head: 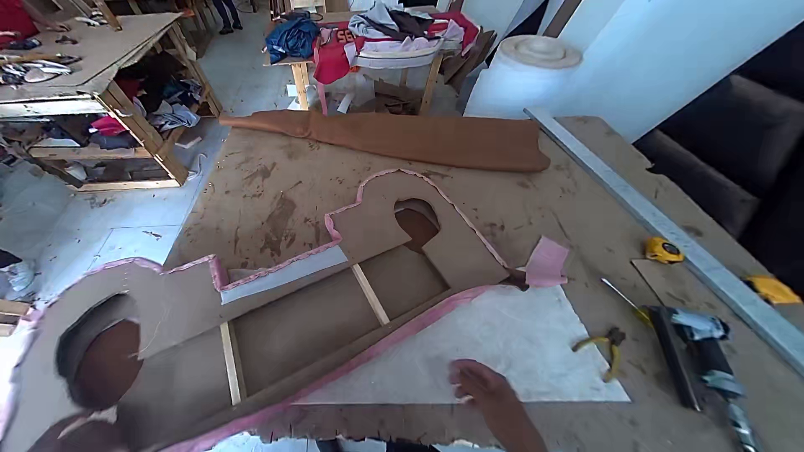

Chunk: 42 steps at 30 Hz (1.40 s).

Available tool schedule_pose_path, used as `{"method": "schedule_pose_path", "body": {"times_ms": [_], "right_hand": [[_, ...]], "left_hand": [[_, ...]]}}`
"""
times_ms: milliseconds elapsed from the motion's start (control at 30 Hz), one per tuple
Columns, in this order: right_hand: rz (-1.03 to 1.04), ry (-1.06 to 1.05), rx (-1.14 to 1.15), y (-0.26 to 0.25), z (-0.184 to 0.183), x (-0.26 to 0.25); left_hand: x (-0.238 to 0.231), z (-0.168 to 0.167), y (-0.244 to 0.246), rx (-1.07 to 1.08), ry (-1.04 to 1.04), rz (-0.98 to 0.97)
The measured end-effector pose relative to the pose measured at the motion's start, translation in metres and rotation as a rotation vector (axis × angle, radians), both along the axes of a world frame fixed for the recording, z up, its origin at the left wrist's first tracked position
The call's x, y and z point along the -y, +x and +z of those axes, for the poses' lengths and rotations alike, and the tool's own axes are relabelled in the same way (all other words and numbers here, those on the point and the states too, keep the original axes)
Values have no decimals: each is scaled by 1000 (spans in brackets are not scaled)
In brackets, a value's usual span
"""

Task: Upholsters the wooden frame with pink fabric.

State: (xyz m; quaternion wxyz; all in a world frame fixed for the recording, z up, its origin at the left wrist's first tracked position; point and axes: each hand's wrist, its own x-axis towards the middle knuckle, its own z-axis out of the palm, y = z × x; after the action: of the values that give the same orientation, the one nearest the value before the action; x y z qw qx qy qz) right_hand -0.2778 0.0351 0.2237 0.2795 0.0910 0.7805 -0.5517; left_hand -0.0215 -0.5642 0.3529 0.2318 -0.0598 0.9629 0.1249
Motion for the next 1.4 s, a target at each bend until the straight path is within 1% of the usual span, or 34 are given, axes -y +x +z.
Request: {"method": "schedule_pose_path", "body": {"times_ms": [67, 133, 167, 233, 300, 367, 400, 467, 533, 567, 633, 700, 767, 833, 900, 967, 1033, 1100, 1200, 1300, 1367, 1400], "right_hand": [[-84, 56, -145, -21, 12, -33], [-93, 113, -290, -55, 14, -35], [-39, 126, -337, -75, 15, -23], [163, 184, -409, -125, 17, 26], [421, 299, -405, -172, 25, 100], [617, 415, -437, -212, 31, 180], [684, 468, -504, -232, 33, 218], [772, 540, -650, -265, 26, 282], [850, 716, -687, -298, 2, 336], [894, 798, -689, -307, -9, 354], [958, 858, -730, -312, -15, 366], [962, 829, -799, -307, -15, 362], [971, 793, -853, -303, -24, 362], [967, 692, -900, -311, -40, 356], [956, 535, -981, -325, -59, 348], [892, 399, -1042, -330, -71, 344], [780, 322, -1058, -325, -80, 341], [702, 299, -1067, -322, -84, 341], [700, 322, -1043, -318, -81, 336], [828, 414, -904, -327, -62, 337], [929, 459, -820, -332, -53, 334], [969, 475, -813, -335, -51, 334]], "left_hand": [[10, -30, -52, -214, 17, 4], [-18, -55, -124, -325, 33, 65], [-41, -66, -166, -358, 62, 87], [-79, -101, -248, -478, 85, 108], [-105, -138, -311, -571, 138, 193], [-118, -164, -361, -585, 199, 319], [-119, -174, -384, -598, 213, 362], [-123, -190, -415, -583, 227, 410], [-128, -197, -432, -503, 208, 417], [-131, -198, -434, -428, 165, 417], [-132, -193, -437, -332, 131, 409], [-133, -193, -436, -356, 152, 403], [-130, -196, -436, -369, 154, 384], [-130, -198, -439, -359, 166, 328], [-126, -197, -441, -355, 203, 285], [-122, -196, -441, -334, 239, 253], [-121, -195, -441, -317, 263, 231], [-117, -196, -443, -330, 276, 206], [-112, -197, -439, -282, 346, 162], [-97, -193, -446, -221, 474, 205], [-82, -193, -465, -284, 519, 248], [-72, -196, -481, -340, 506, 202]]}}
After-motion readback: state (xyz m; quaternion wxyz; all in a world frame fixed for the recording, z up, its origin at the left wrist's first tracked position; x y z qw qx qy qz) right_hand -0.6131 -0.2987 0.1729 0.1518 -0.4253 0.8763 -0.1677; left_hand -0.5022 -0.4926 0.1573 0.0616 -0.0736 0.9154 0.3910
